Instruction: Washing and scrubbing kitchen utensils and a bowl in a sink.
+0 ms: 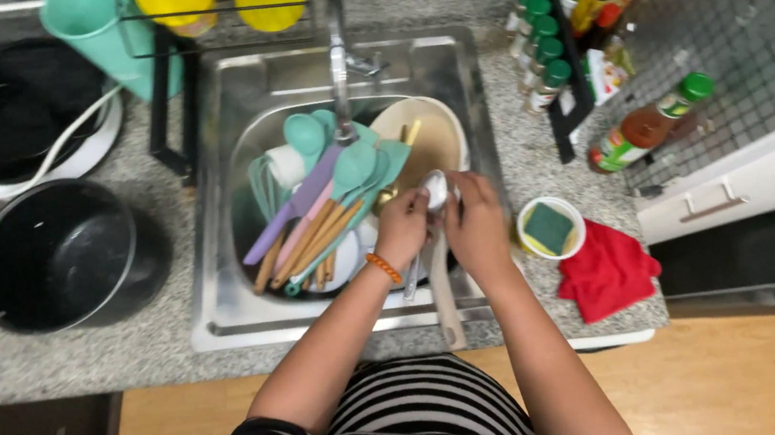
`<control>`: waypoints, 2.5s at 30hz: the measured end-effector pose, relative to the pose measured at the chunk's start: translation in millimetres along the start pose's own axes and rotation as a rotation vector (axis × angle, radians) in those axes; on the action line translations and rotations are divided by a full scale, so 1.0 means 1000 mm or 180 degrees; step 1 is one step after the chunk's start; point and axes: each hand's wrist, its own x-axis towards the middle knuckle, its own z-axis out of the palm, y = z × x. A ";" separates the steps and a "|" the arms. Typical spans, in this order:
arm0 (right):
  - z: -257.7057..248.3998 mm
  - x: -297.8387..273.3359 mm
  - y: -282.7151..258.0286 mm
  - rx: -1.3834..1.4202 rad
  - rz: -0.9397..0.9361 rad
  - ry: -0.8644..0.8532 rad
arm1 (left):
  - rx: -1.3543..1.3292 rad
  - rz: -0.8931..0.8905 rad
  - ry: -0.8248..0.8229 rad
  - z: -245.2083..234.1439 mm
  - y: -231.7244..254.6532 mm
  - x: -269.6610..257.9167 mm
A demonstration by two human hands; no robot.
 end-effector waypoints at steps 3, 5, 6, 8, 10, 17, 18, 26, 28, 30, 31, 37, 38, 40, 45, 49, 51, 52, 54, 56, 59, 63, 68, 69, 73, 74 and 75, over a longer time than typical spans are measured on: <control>0.037 0.010 -0.012 0.0294 -0.0003 -0.0178 | 0.0141 0.0108 0.0151 -0.036 0.013 -0.002; 0.058 0.018 -0.020 0.0529 0.0314 -0.0469 | -0.0062 -0.0004 0.0219 -0.056 0.002 0.010; 0.068 0.022 -0.023 0.0741 0.0653 -0.0745 | -0.0260 -0.0121 0.0251 -0.066 -0.003 0.017; 0.094 0.028 -0.017 0.0939 0.0727 -0.0850 | -0.0379 -0.0175 0.0255 -0.080 0.002 0.021; 0.118 0.034 -0.014 0.1134 0.0825 -0.0966 | -0.0496 -0.0253 0.0256 -0.093 -0.003 0.028; 0.156 0.052 -0.008 0.3027 0.2386 -0.1079 | -0.0684 -0.0060 0.0054 -0.115 -0.008 0.047; 0.153 0.055 -0.013 0.3227 0.2713 -0.1087 | -0.0785 -0.0137 -0.0016 -0.115 -0.003 0.046; 0.158 0.054 -0.009 0.3698 0.3010 -0.0736 | -0.0300 -0.0090 -0.0082 -0.111 0.005 0.040; 0.155 0.056 -0.013 0.3537 0.3115 -0.0652 | -0.0023 -0.0002 -0.0074 -0.109 0.015 0.037; 0.156 0.052 -0.010 0.3801 0.2862 -0.1072 | 0.0093 -0.0092 0.0181 -0.108 0.024 0.031; 0.151 0.053 -0.012 0.3799 0.2869 -0.1072 | 0.0092 -0.0098 0.0180 -0.108 0.027 0.029; 0.163 0.052 0.017 0.4020 0.2869 -0.1549 | -0.0459 -0.0257 0.0034 -0.105 0.006 0.031; 0.169 0.050 0.024 0.3867 0.2869 -0.1394 | -0.0718 -0.0300 -0.0161 -0.105 -0.007 0.038; 0.172 0.046 0.024 0.3705 0.2897 -0.1257 | -0.0988 -0.0365 -0.0340 -0.105 -0.027 0.044; 0.148 0.058 -0.008 0.4249 0.2636 -0.1648 | -0.1417 -0.0207 -0.0289 -0.112 -0.021 0.035; 0.149 0.057 -0.002 0.4286 0.2452 -0.1784 | -0.1152 -0.0535 -0.0215 -0.118 0.008 0.016; 0.158 0.054 0.009 0.3800 0.2757 -0.1388 | -0.0782 -0.0554 -0.0405 -0.123 0.009 0.012; 0.164 0.050 0.015 0.3799 0.2754 -0.1405 | -0.0788 -0.0550 -0.0391 -0.122 0.007 0.012; 0.177 0.043 0.028 0.2875 0.2523 -0.1143 | -0.0674 -0.0503 -0.0381 -0.118 0.002 0.012; 0.185 0.039 0.027 0.2767 0.2528 -0.1123 | -0.0643 -0.0421 -0.0278 -0.119 -0.006 0.016; 0.174 0.036 0.010 0.3299 0.2466 -0.1376 | -0.0663 -0.0356 -0.0121 -0.120 -0.014 0.022; 0.143 0.051 -0.028 0.4183 0.2464 -0.1692 | -0.0329 -0.0338 -0.0046 -0.118 0.003 0.013; 0.142 0.054 -0.033 0.3899 0.2849 -0.1189 | 0.0237 -0.0022 -0.0021 -0.107 0.000 0.008; 0.145 0.050 -0.032 0.3519 0.2772 -0.1134 | 0.0300 0.0030 0.0076 -0.105 -0.001 0.005; 0.162 0.036 -0.011 0.2886 0.2788 -0.1230 | 0.0185 0.0072 0.0146 -0.108 -0.003 0.012; 0.166 0.034 -0.003 0.3017 0.2683 -0.1341 | 0.0068 0.0281 0.0264 -0.110 -0.011 0.016; 0.172 0.032 0.004 0.3149 0.2575 -0.1451 | -0.0048 0.0493 0.0380 -0.113 -0.018 0.021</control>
